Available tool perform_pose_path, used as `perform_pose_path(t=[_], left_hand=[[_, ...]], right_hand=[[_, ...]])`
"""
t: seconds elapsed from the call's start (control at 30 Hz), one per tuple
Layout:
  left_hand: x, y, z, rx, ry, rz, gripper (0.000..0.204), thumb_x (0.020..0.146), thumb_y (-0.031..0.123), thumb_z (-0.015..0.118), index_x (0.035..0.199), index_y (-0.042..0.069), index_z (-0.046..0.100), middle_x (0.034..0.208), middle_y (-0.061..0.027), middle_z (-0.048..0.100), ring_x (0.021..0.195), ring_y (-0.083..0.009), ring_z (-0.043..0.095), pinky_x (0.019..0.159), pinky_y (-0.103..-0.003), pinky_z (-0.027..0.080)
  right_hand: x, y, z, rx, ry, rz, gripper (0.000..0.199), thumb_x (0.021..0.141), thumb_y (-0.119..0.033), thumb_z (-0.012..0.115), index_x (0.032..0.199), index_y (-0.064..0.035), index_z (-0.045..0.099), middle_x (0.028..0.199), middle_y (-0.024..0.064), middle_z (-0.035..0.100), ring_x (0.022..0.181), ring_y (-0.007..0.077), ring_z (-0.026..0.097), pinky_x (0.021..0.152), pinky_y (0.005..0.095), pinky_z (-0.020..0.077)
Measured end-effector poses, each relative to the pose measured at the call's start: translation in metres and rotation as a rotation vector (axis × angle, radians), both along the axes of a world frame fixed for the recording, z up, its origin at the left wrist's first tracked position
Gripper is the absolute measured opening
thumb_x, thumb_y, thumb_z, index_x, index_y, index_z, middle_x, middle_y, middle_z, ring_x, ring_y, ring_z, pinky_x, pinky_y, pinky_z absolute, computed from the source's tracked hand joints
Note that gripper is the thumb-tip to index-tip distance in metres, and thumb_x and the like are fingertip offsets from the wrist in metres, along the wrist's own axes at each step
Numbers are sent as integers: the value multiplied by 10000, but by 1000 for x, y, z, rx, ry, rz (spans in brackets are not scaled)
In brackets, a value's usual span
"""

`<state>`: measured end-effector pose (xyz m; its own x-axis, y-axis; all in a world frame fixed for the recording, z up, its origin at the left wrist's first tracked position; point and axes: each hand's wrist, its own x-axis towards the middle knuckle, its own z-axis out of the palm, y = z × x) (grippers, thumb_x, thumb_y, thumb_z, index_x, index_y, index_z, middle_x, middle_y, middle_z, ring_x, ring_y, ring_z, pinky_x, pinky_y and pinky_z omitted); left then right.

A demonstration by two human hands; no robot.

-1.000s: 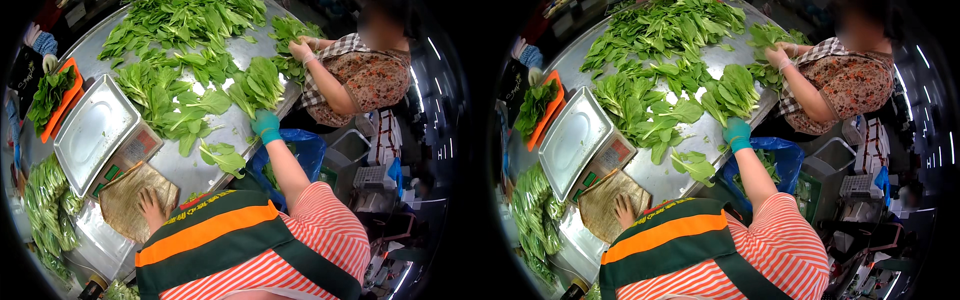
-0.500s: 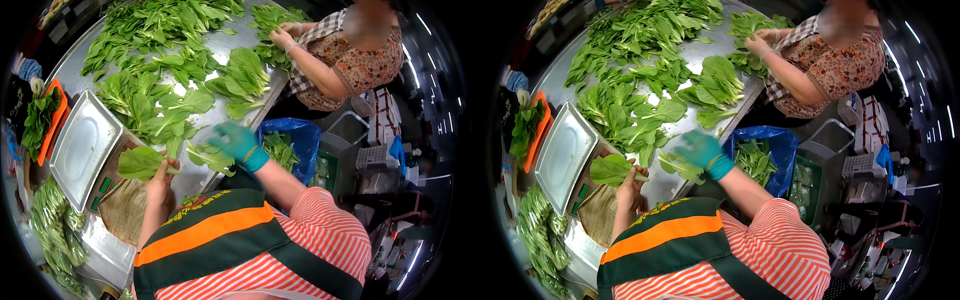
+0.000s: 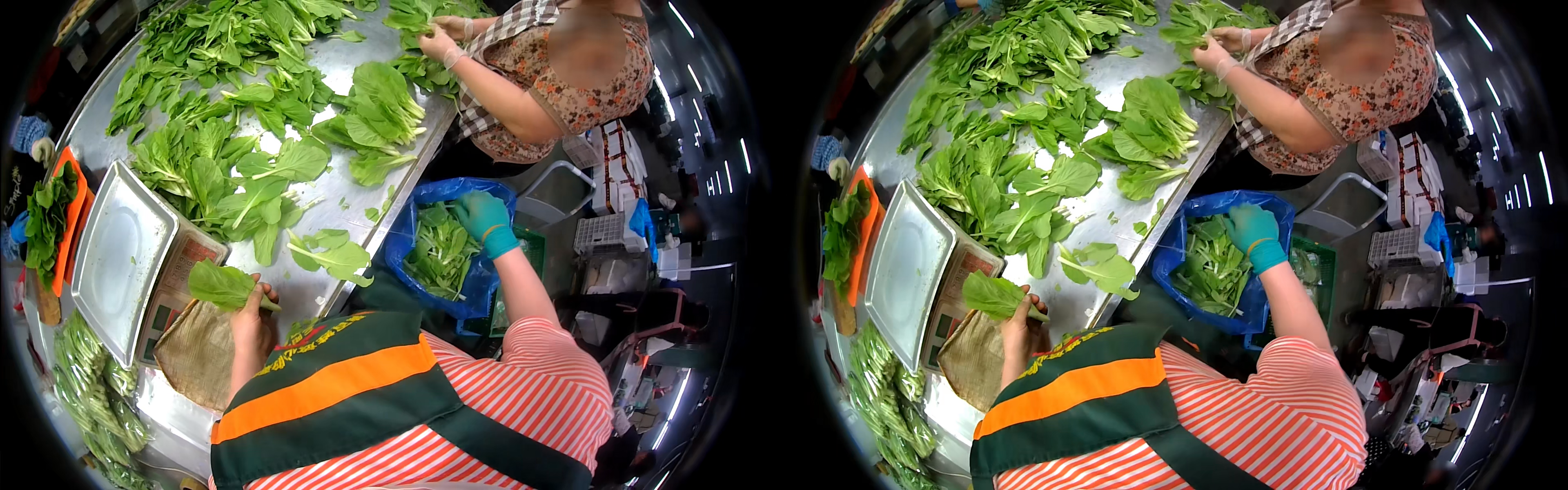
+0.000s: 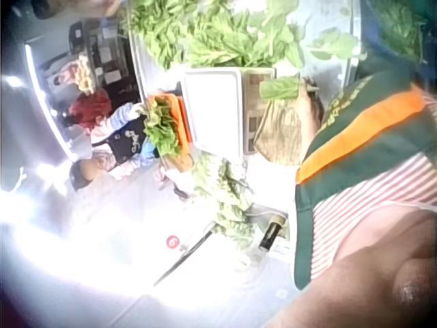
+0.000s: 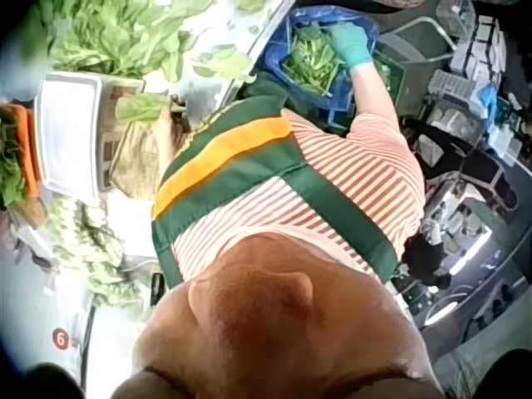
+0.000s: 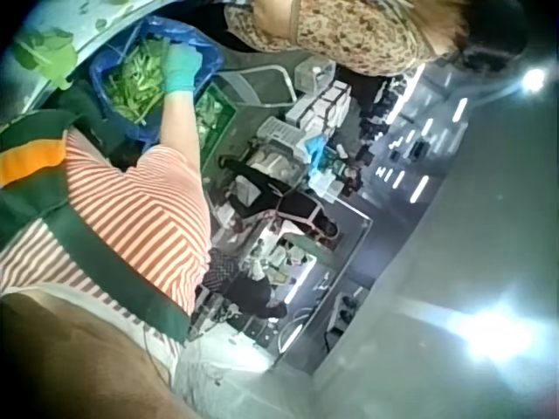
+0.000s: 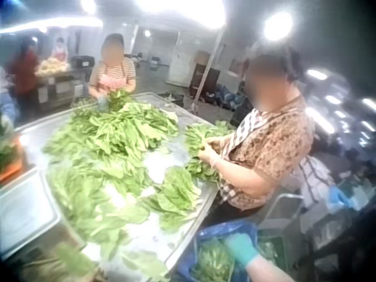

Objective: The person gathers leafy green vegetables on a metal table, weighs them on a digital scale, and packs them into plastic bags. The person repeats this process multiple times, handling the vegetables by hand and using a rubber band to secure the bundles.

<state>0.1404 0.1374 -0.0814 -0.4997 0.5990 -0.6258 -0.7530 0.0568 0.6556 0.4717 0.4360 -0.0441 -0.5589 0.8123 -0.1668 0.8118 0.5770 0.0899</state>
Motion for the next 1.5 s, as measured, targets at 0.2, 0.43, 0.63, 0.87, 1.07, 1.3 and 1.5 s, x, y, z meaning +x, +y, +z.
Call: perform_pose_path(t=[0.2,0.43,0.63,0.87,1.07,1.3,1.5], left_hand=[[1,5,4,9,45,-63,271,850,24,550,1111,-7,486,835,-67,551,746,-152,532,692,-280,455],[-8,-15,-10,15,-20,107,268,843,-17,543,1105,-8,486,833,-76,552,747,-154,530,693,-271,458],[-10,-12,2,-54,27,84,263,861,19,538,1116,-2,481,840,-78,555,743,-165,533,675,-272,464],[-14,-2,-2,-17,15,167,300,851,15,545,1137,-20,458,834,-80,548,733,-167,537,647,-264,462],[-13,-2,4,-27,77,100,302,847,11,550,1130,-35,456,832,-82,547,720,-171,541,625,-271,468],[-12,-12,-6,-14,-6,169,270,849,6,547,1108,-17,475,831,-87,551,717,-173,544,645,-280,481],[-9,-9,-11,10,6,149,252,845,15,553,1090,-9,496,834,-84,559,729,-174,547,667,-287,482]], right_hand=[[-98,37,-41,198,234,131,237,734,-263,631,900,-97,595,816,103,564,797,302,556,665,423,457],[-164,19,-50,296,265,151,990,615,-390,739,1391,-40,232,1452,204,145,1333,366,167,1102,414,139],[-157,55,-19,123,288,133,1226,567,-482,756,1395,63,35,1464,242,70,1360,389,70,1113,438,92],[-157,85,-37,165,154,89,1282,521,-498,780,1396,59,27,1465,250,34,1366,395,25,1104,471,92],[-196,173,-47,-84,98,-265,1351,448,-593,788,1415,3,56,1455,274,48,1360,399,62,1096,461,130],[-191,200,-65,-187,175,-111,967,531,-440,796,1298,-28,375,1160,187,560,1025,326,566,877,373,459],[-190,125,-105,-12,497,-83,631,640,-273,698,1193,-86,460,1013,183,597,928,356,588,795,416,486]])
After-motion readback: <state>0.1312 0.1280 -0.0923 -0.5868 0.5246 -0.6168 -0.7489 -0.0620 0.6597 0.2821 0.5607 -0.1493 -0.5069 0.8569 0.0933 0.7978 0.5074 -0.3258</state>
